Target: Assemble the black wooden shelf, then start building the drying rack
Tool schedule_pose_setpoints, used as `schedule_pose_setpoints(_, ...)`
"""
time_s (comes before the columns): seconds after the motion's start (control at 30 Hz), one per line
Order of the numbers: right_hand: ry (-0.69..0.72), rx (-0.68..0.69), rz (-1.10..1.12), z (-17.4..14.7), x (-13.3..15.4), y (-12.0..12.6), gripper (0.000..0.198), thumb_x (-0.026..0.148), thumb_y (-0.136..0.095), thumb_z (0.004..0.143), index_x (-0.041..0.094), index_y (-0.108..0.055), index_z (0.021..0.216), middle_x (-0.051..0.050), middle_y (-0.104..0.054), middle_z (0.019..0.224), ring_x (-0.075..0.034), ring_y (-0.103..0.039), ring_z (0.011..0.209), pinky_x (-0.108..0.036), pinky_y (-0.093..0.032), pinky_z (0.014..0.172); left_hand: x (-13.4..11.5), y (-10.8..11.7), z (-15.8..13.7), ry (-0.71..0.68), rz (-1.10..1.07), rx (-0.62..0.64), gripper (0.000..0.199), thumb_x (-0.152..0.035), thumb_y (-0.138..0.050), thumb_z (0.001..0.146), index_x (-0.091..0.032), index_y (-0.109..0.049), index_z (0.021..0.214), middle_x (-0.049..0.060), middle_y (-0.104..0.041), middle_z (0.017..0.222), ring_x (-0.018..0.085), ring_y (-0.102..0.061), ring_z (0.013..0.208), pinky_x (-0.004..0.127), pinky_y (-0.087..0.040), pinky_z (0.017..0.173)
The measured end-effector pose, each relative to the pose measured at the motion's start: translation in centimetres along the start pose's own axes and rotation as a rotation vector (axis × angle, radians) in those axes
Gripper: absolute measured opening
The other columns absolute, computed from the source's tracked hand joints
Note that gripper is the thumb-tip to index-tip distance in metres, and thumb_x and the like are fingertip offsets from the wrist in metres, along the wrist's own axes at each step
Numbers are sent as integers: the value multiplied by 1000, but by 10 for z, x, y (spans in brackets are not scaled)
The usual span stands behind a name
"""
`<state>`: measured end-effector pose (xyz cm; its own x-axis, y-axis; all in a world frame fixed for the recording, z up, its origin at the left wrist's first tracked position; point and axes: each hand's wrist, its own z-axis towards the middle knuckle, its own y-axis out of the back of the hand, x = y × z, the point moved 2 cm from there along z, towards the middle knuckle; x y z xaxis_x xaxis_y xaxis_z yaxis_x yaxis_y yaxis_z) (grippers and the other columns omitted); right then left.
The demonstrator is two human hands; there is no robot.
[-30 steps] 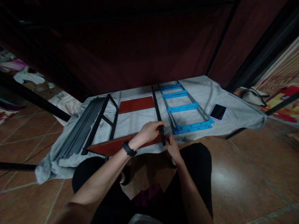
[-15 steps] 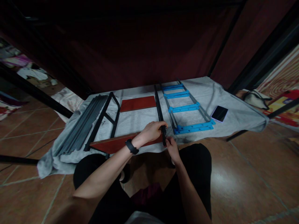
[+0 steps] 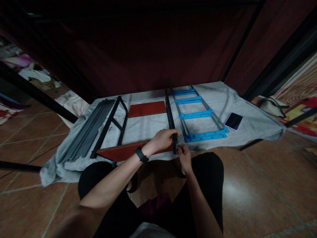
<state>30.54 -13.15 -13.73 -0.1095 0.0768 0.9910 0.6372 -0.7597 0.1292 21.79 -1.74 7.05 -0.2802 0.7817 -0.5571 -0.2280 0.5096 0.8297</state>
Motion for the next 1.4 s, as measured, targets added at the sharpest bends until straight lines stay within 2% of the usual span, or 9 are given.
schedule_pose_setpoints(0.1,-31,23,104,0,0,-3,26,37,-55,82,19,-67,95,-6,-71,88,-22,-65,81,-34,-50,75,2,0,0,0,3,-4,42,-5,-47,75,-25,-69,104,-1,-74,96,16,-67,84,22,-45,69)
schedule_pose_setpoints(0.2,-35,8,116,-1,1,-6,25,35,-56,81,18,-68,93,-7,-72,90,-23,-65,84,-36,-50,80,2,-1,0,0,6,0,43,-5,-47,74,-26,-68,104,-1,-74,95,17,-67,85,22,-45,70)
schedule_pose_setpoints(0.57,59,-31,-104,-4,8,-7,23,27,-48,84,18,-66,97,-11,-70,100,-24,-63,93,-39,-47,89,2,-3,-1,2,21,-18,47,-3,-45,73,-27,-68,106,-2,-74,99,17,-68,89,23,-46,73)
schedule_pose_setpoints(0.93,79,-62,-212,-10,18,-10,23,28,-42,91,19,-63,96,-13,-67,96,-25,-60,92,-39,-45,88,-3,-1,-2,31,45,0,48,-3,-46,74,-28,-69,109,-1,-74,105,19,-68,92,25,-48,78)
schedule_pose_setpoints(1.17,35,-56,-255,-10,20,-10,26,27,-41,91,17,-64,95,-14,-68,94,-26,-62,89,-39,-45,85,-1,-3,-3,12,40,-7,49,-3,-47,73,-28,-68,109,-1,-74,103,18,-67,91,25,-48,77)
schedule_pose_setpoints(1.4,-19,-64,-201,-10,17,-10,27,36,-44,90,18,-65,93,-12,-71,91,-24,-63,80,-36,-47,79,-5,0,-4,14,40,0,47,-4,-46,74,-28,-68,109,0,-74,102,19,-68,92,25,-48,76)
